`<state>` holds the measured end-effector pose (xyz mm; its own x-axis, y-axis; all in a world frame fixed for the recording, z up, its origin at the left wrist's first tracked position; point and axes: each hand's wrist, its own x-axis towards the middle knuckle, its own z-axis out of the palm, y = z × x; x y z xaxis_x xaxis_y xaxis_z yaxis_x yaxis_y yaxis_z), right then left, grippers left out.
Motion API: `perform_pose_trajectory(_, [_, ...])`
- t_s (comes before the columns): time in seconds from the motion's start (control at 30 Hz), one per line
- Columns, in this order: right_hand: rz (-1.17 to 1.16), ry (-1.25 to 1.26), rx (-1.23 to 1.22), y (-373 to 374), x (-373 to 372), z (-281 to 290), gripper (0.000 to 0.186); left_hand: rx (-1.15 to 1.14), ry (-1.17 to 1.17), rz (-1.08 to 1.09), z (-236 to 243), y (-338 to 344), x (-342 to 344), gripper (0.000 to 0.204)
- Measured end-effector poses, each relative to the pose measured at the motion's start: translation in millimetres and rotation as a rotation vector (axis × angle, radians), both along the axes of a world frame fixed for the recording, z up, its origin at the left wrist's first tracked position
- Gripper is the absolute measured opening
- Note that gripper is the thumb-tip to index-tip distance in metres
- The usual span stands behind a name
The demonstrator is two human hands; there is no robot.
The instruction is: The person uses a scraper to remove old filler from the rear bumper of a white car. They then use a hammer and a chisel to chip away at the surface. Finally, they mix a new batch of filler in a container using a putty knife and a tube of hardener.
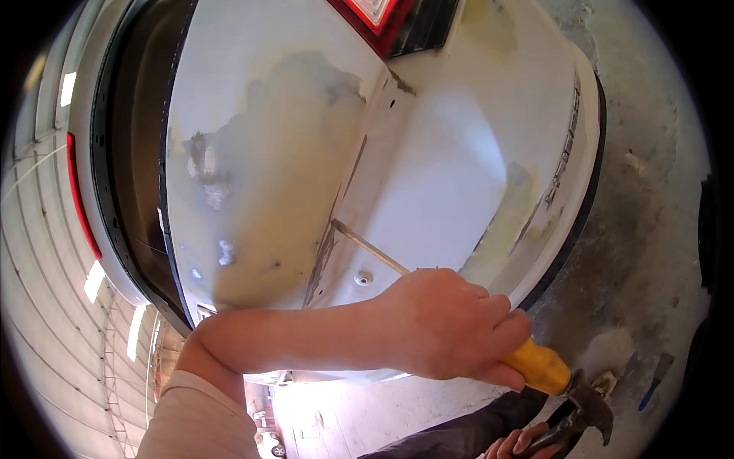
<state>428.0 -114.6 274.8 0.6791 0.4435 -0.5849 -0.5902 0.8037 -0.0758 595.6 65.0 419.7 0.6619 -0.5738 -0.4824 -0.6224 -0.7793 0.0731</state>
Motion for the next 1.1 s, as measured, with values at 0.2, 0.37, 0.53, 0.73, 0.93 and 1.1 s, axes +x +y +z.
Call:
perform_pose_trajectory(0.2, [-0.305, 0.119, -0.185, -12, 4, -10, 0.057, -0.036, 0.019, 0.027, -2, 2, -1, 0.043])
perform_pose_trajectory(0.37, [-0.033, -0.033, -0.089, 7, 1, -7, 0.058, 0.007, 0.055, 0.030, -2, -2, 1, 0.044])
perform_pose_trajectory(0.53, [-0.166, 0.117, -0.166, 2, -2, -12, 0.059, 0.010, 0.085, 0.015, -6, 2, -5, 0.045])
perform_pose_trajectory(0.73, [-0.156, 0.037, -0.117, -2, -5, -19, 0.056, 0.014, 0.028, -0.006, -3, 1, -2, 0.045])
perform_pose_trajectory(0.93, [-0.154, 0.051, -0.083, -1, -7, -15, 0.056, 0.000, 0.027, 0.000, -3, 0, 1, 0.046])
perform_pose_trajectory(1.1, [-0.162, 0.007, -0.073, -1, -3, -8, 0.056, 0.024, 0.036, 0.009, 0, 0, 1, 0.046])
